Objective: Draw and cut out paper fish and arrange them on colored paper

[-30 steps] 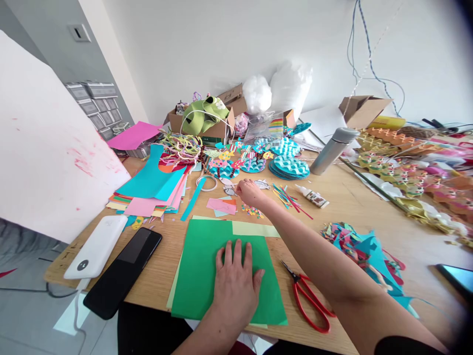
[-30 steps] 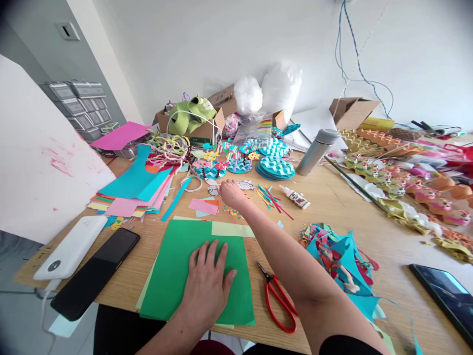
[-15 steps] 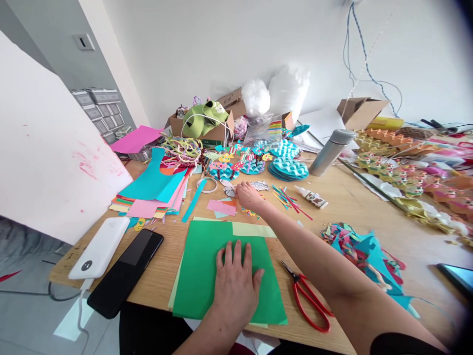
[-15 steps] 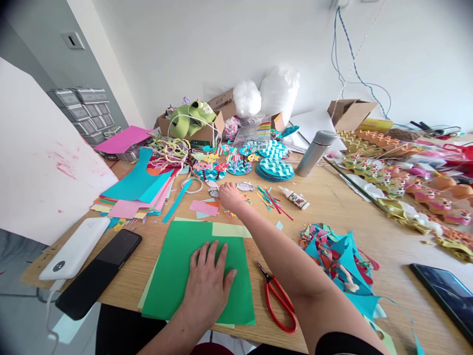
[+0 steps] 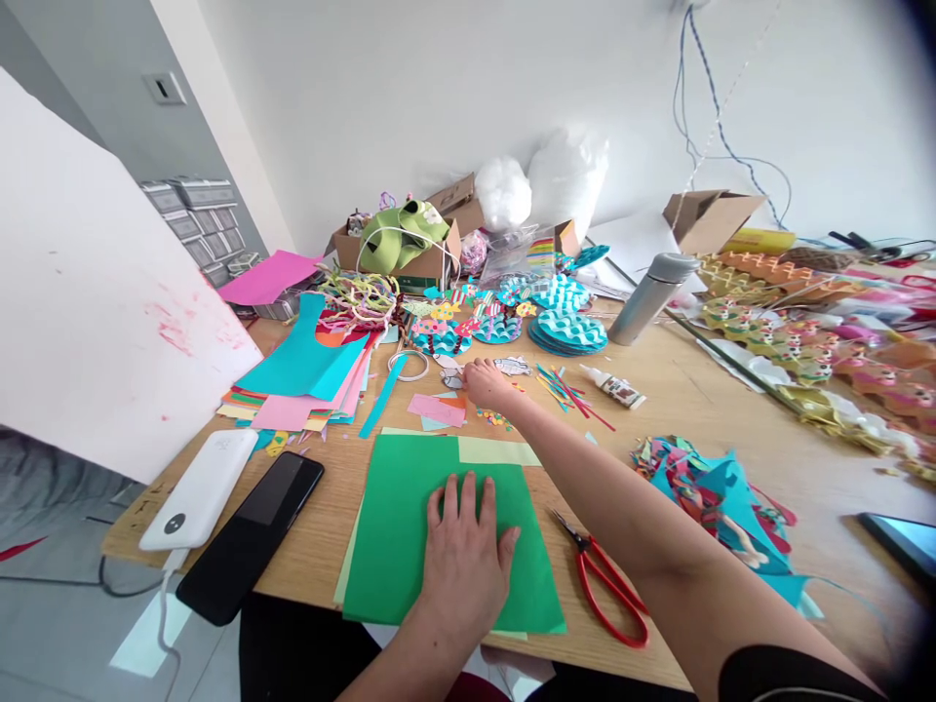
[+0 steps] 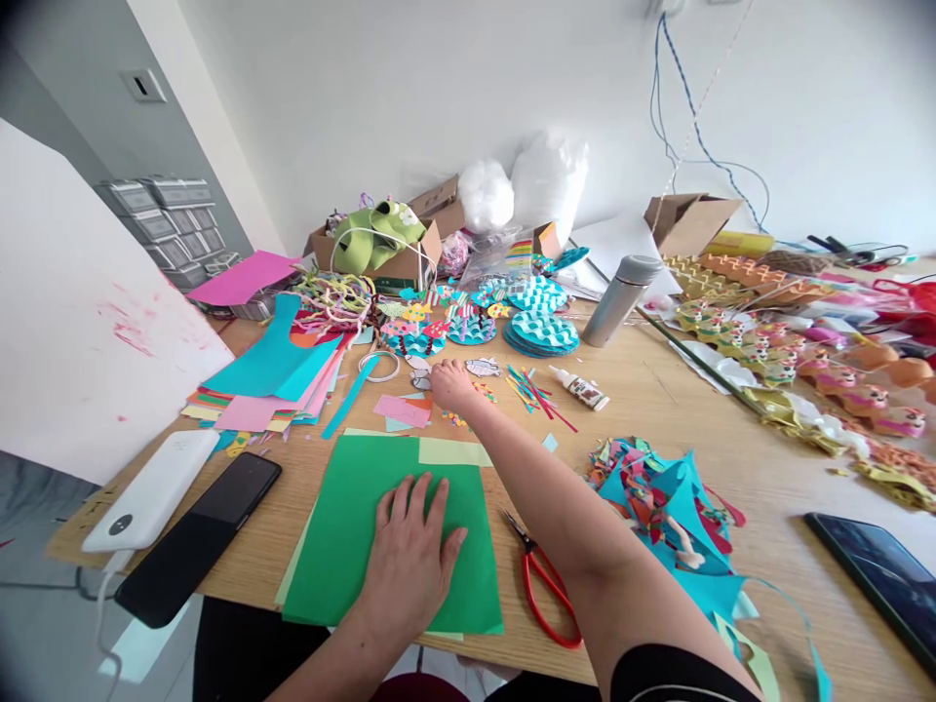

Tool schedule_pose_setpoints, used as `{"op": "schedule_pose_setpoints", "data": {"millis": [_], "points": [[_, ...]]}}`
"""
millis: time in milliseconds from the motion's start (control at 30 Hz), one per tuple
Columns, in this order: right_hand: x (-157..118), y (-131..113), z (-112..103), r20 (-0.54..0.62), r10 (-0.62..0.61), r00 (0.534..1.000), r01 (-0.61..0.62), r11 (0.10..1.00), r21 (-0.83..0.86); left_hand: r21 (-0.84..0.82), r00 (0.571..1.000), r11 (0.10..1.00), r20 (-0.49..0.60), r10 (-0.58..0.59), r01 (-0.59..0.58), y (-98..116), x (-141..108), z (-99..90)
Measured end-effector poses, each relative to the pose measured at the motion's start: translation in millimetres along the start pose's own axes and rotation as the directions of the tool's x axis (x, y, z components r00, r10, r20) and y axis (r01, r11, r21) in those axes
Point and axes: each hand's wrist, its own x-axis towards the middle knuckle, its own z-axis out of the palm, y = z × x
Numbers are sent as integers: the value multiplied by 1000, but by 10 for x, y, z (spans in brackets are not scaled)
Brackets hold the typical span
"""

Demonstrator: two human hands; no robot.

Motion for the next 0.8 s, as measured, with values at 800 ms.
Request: {"op": "schedule_pose_setpoints", "data": {"millis": [800], "points": [[4,-16,-132,-53,235,971,-199,905,376,7,1000,1000,6,11,-11,-8,0,-4]]}}
